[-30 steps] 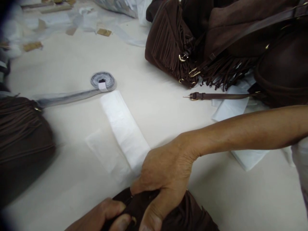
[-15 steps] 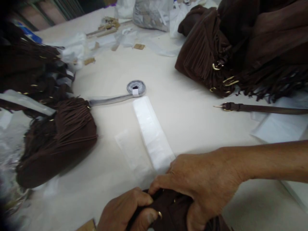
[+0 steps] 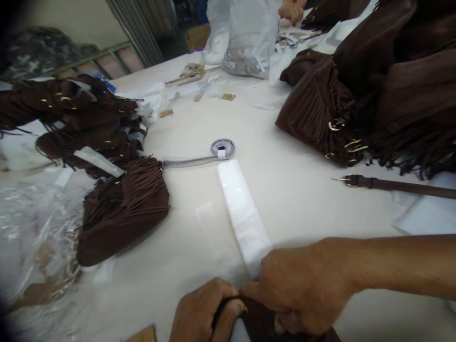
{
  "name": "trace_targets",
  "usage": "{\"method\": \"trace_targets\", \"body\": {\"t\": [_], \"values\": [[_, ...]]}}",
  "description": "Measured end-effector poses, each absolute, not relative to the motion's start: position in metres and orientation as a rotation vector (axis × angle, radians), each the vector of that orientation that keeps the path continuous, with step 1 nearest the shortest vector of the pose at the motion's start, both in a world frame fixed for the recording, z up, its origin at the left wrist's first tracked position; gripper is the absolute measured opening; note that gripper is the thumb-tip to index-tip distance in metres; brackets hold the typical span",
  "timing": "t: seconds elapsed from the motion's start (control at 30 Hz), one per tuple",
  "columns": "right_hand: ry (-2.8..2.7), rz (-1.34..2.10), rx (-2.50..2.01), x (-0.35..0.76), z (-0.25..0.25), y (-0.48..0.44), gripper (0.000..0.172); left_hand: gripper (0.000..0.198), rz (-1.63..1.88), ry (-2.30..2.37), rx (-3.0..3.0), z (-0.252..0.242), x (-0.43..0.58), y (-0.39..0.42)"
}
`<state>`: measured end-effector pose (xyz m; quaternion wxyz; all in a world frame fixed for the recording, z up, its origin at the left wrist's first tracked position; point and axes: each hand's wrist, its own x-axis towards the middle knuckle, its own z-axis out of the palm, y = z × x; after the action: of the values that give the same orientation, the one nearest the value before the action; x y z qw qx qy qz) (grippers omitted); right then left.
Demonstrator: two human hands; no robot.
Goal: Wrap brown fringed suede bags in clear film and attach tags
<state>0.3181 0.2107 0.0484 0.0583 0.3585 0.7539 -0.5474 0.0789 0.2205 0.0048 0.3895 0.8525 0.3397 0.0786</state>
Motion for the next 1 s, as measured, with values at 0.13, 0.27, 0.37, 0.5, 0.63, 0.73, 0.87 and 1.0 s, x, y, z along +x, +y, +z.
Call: {"method": "trace_targets", "body": {"t": [0.13, 0.27, 0.37, 0.5, 0.63, 0.73, 0.87, 1.0], "values": [[2.517, -1.544, 1.241, 0.317, 0.043, 0.188, 0.056, 0.015, 0.129, 0.942, 2.259, 0.02, 0.082, 0.218], [2.826, -1.13, 1.524, 0.315, 0.039, 0.156, 0.068, 0.024, 0.305, 1.09, 2.406, 0.028, 0.074, 0.204], [2.785, -0.831, 1.887, 0.309, 0.042, 0.128, 0.074, 0.034, 0.643, 1.258, 2.396, 0.032, 0.053, 0.174], [2.287, -0.705, 2.508, 0.295, 0.056, 0.08, 0.081, 0.044, 0.779, 1.49, 2.159, 0.031, 0.018, 0.109], [1.829, -0.898, 2.705, 0.281, 0.063, 0.034, 0.095, 0.053, 0.794, 1.579, 1.868, 0.019, 0.001, 0.054], [1.759, -1.1, 2.649, 0.273, 0.053, 0.019, 0.102, 0.058, 0.774, 1.554, 1.734, 0.012, 0.001, 0.036], [1.907, -1.341, 2.748, 0.269, 0.039, 0.021, 0.096, 0.061, 0.765, 1.457, 1.682, 0.011, 0.0, 0.027], [2.023, -1.578, 2.838, 0.277, 0.044, 0.031, 0.082, 0.069, 0.782, 1.388, 1.63, 0.018, -0.004, 0.015]]}}
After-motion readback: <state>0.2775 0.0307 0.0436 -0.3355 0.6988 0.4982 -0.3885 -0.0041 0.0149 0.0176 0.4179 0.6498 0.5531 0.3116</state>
